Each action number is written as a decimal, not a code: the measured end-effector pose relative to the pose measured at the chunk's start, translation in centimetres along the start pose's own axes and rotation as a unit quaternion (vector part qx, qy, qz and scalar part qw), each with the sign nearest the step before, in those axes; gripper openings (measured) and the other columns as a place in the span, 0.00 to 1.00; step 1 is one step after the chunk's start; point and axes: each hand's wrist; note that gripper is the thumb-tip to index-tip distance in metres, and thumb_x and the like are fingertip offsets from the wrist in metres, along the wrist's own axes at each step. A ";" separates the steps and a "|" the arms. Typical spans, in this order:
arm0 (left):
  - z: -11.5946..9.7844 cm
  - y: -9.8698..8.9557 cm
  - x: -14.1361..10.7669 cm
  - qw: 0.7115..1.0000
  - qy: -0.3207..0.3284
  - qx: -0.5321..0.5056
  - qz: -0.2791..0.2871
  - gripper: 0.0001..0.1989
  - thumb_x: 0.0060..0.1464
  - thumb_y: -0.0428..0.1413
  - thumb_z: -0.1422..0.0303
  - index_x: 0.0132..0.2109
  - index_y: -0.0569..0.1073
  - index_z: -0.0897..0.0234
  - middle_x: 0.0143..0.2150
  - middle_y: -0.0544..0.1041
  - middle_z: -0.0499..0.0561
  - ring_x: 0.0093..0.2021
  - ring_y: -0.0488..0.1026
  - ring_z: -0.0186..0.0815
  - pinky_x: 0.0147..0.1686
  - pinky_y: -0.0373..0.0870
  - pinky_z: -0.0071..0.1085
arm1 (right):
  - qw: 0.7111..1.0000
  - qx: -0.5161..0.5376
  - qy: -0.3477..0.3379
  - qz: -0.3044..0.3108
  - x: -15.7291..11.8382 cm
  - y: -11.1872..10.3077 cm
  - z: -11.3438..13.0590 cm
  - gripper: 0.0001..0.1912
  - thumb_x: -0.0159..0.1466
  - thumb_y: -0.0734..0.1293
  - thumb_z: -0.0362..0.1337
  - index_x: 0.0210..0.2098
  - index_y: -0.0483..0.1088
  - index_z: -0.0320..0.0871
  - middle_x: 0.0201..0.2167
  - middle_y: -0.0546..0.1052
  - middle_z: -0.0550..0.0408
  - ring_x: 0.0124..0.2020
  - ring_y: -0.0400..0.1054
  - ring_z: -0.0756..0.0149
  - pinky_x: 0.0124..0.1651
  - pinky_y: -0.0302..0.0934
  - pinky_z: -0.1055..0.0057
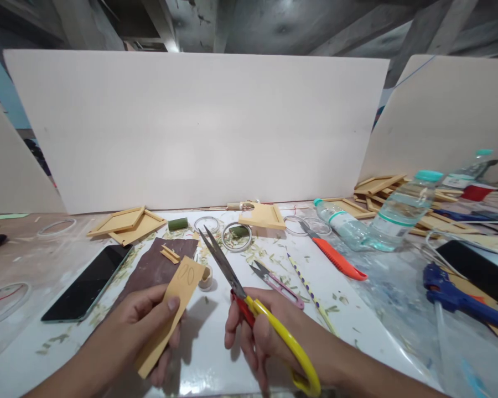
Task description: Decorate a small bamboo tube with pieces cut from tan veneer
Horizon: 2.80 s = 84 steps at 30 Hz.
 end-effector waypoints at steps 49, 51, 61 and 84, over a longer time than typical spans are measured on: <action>-1.9 0.5 -1.9 0.997 -0.006 0.069 -0.042 0.27 0.57 0.59 0.43 0.31 0.79 0.65 0.14 0.72 0.45 0.13 0.70 0.28 0.11 0.62 0.17 | 0.961 -0.240 0.116 -0.067 -1.9 1.2 2.3 0.07 0.51 0.70 0.29 0.29 0.69 0.43 0.26 0.72 0.62 0.31 0.63 0.66 0.32 0.55 0.73; -1.9 0.5 -1.9 0.997 -0.007 0.069 -0.041 0.27 0.57 0.59 0.43 0.31 0.79 0.65 0.14 0.73 0.45 0.13 0.70 0.29 0.11 0.62 0.17 | 0.963 -0.233 0.120 -0.063 -1.9 1.2 2.3 0.07 0.51 0.68 0.28 0.29 0.68 0.43 0.26 0.71 0.62 0.31 0.63 0.67 0.33 0.55 0.73; -1.6 0.7 -1.8 0.997 -0.009 0.065 -0.051 0.27 0.56 0.59 0.42 0.32 0.79 0.65 0.14 0.72 0.45 0.13 0.70 0.30 0.11 0.62 0.18 | 0.959 -0.253 0.118 -0.053 -1.8 1.3 2.8 0.08 0.52 0.70 0.36 0.28 0.66 0.44 0.25 0.68 0.63 0.31 0.61 0.66 0.32 0.53 0.72; -1.5 0.5 -1.7 0.998 -0.005 0.050 -0.035 0.26 0.57 0.59 0.44 0.31 0.79 0.65 0.15 0.73 0.45 0.13 0.70 0.28 0.10 0.62 0.17 | 0.955 -0.253 0.148 -0.052 -1.6 1.5 2.7 0.13 0.55 0.74 0.37 0.27 0.65 0.43 0.21 0.64 0.66 0.25 0.54 0.72 0.27 0.48 0.74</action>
Point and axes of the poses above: each hand's wrist, its own x-axis towards the middle knuckle, its own y-axis out of the palm, z = x × y
